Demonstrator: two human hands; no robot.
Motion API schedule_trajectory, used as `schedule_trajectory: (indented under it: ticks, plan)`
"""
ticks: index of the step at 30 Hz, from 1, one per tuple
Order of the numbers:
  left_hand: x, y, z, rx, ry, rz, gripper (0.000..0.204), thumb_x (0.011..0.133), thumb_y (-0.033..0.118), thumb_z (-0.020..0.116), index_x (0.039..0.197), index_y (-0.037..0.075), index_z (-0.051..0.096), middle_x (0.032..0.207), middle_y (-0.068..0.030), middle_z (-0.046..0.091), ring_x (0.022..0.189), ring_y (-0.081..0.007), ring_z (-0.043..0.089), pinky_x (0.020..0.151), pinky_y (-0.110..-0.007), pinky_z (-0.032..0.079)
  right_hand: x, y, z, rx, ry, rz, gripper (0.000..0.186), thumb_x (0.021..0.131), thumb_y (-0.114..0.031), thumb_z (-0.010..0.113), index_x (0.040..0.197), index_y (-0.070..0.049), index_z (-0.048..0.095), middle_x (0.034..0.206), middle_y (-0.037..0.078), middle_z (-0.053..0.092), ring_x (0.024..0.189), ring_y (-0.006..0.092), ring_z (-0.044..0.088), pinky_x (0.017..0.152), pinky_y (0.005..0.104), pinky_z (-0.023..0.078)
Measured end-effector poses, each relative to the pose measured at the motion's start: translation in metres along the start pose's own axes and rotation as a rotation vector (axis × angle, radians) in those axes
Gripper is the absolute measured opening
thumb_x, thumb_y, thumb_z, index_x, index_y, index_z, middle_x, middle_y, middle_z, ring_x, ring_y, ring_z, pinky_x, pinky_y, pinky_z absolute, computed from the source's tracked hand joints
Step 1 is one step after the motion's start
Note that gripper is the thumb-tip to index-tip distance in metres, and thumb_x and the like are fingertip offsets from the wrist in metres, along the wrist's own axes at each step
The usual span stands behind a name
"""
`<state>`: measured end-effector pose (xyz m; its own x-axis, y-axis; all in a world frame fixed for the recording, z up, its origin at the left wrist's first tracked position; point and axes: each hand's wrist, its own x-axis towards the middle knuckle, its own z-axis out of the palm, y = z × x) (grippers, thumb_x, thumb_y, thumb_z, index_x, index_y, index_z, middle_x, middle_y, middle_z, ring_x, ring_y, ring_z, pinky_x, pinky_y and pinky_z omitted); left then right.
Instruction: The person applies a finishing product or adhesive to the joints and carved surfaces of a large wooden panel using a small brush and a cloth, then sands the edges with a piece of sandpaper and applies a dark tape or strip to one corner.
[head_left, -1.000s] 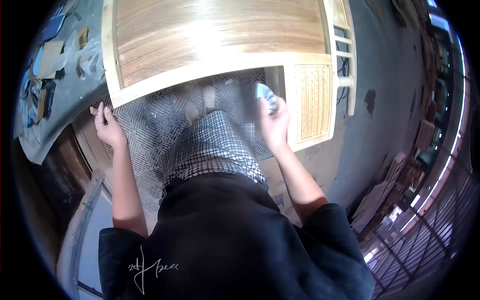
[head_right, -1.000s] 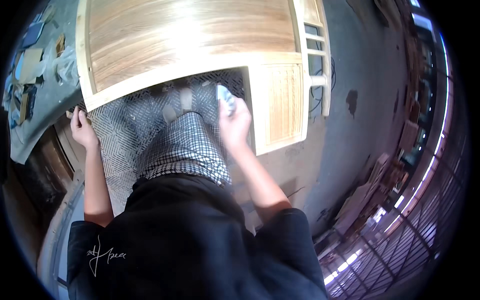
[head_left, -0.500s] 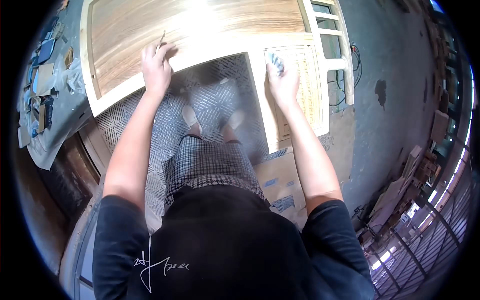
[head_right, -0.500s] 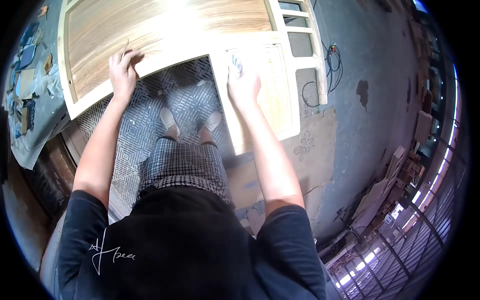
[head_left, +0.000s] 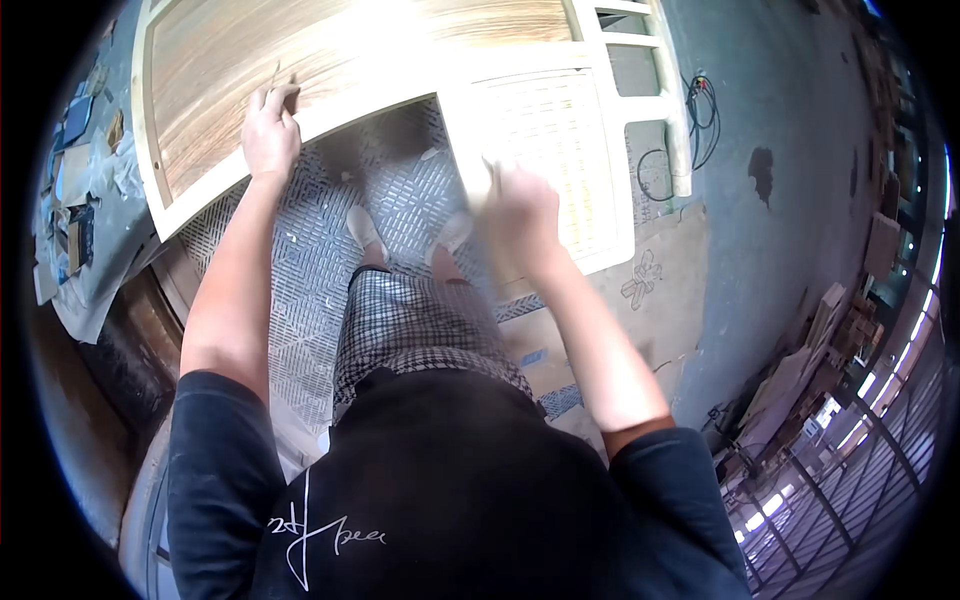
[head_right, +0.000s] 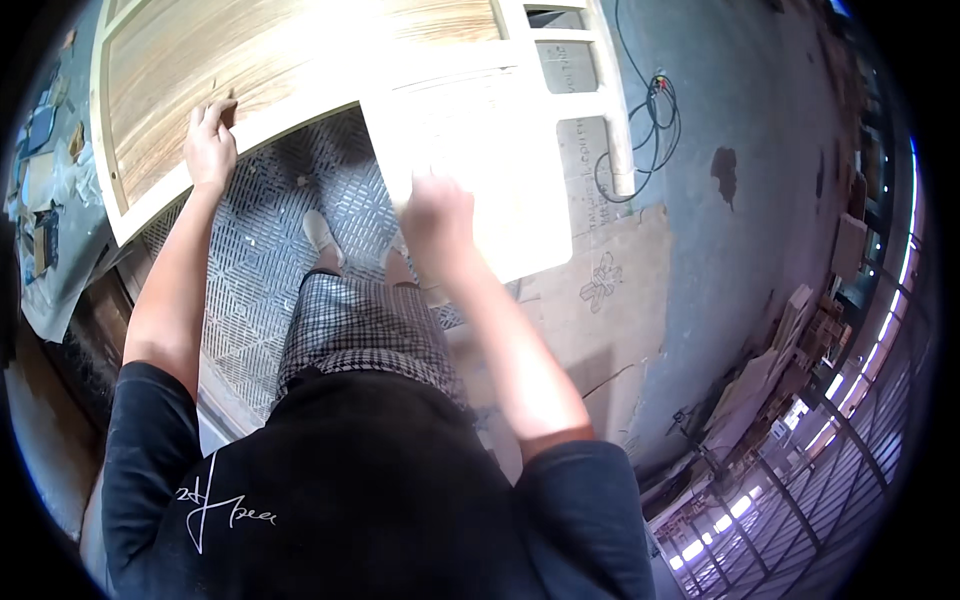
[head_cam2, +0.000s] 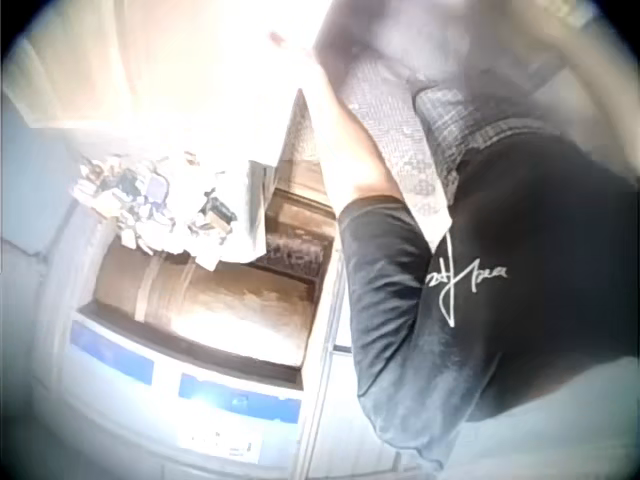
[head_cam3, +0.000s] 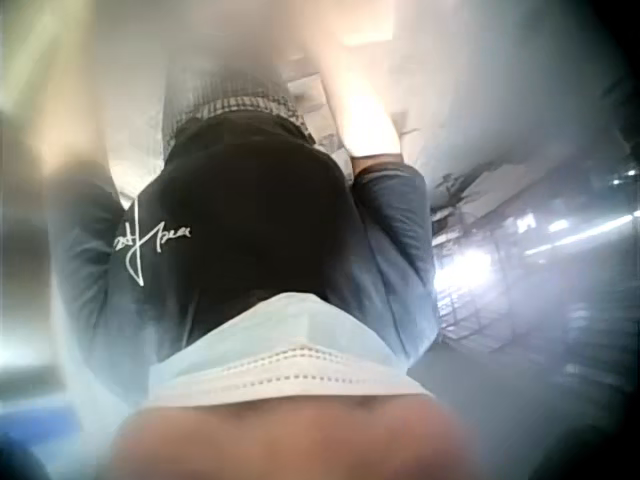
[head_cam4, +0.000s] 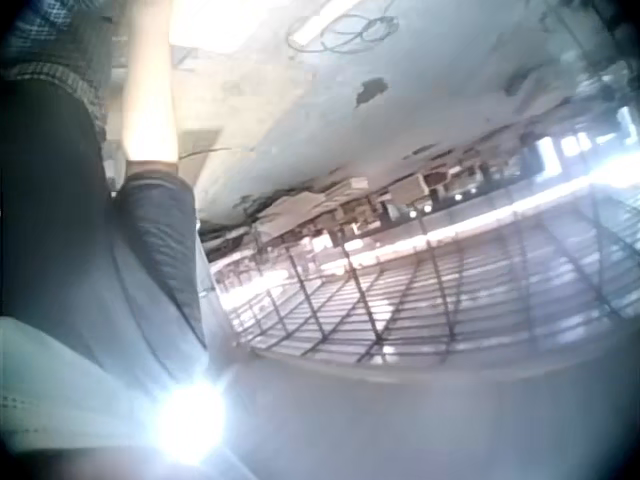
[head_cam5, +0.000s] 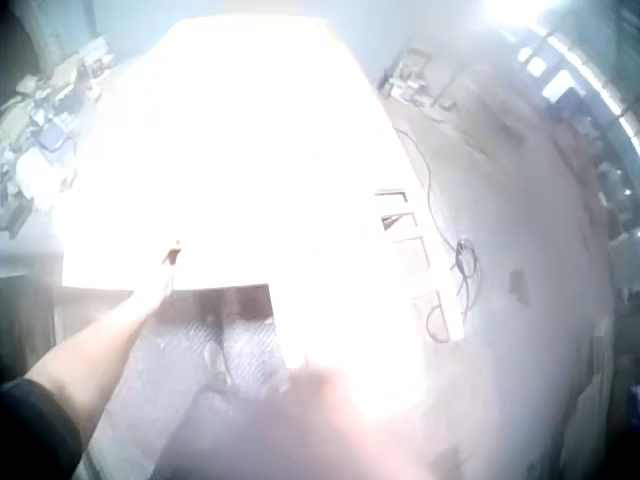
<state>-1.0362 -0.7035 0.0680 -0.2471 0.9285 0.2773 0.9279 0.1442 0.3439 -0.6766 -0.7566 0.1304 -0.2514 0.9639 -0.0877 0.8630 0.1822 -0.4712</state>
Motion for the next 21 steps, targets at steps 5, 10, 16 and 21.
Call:
schedule_trajectory:
  ticks: [5, 10, 16, 21]
  plan:
    - [0.001, 0.004, -0.003, 0.039, -0.075, -0.099, 0.027, 0.091, 0.009, 0.055, 0.112, 0.018, 0.07, 0.106, -0.0139, 0.061, 0.101, -0.0356, 0.062, 0.087, -0.045, 0.052, -0.115, 0.003, -0.031, 0.076, -0.214, 0.159, 0.023, 0.086, -0.006, 0.06, 0.109, -0.001, 0.063, 0.095, 0.019, 0.064, 0.091, 0.0385, 0.064, 0.076, 0.0499, 0.053]
    - [0.002, 0.007, -0.002, 0.013, -0.045, -0.114, 0.028, 0.095, 0.017, 0.054, 0.12, 0.017, 0.067, 0.108, -0.0137, 0.061, 0.102, -0.033, 0.062, 0.091, -0.043, 0.051, -0.097, -0.003, -0.065, -0.108, -0.392, 0.179, 0.026, 0.085, -0.006, 0.061, 0.111, -0.005, 0.067, 0.097, 0.017, 0.068, 0.088, 0.0361, 0.067, 0.075, 0.0465, 0.055]
    - [0.002, 0.008, -0.001, 0.006, -0.021, -0.081, 0.028, 0.096, 0.018, 0.053, 0.121, 0.017, 0.067, 0.107, -0.0138, 0.061, 0.099, -0.0341, 0.063, 0.087, -0.044, 0.052, 0.057, 0.002, -0.054, -0.251, -0.13, -0.344, 0.035, 0.088, -0.009, 0.062, 0.122, -0.012, 0.067, 0.112, 0.013, 0.067, 0.098, 0.0292, 0.067, 0.084, 0.0399, 0.056]
    - [0.001, 0.008, 0.0, -0.017, -0.028, -0.107, 0.027, 0.096, 0.016, 0.054, 0.119, 0.015, 0.068, 0.11, -0.0145, 0.061, 0.097, -0.0362, 0.065, 0.085, -0.045, 0.053, 0.135, 0.006, -0.032, -0.458, -0.117, -0.789, 0.039, 0.094, -0.012, 0.056, 0.133, -0.014, 0.062, 0.133, 0.009, 0.06, 0.117, 0.0264, 0.059, 0.097, 0.0389, 0.052]
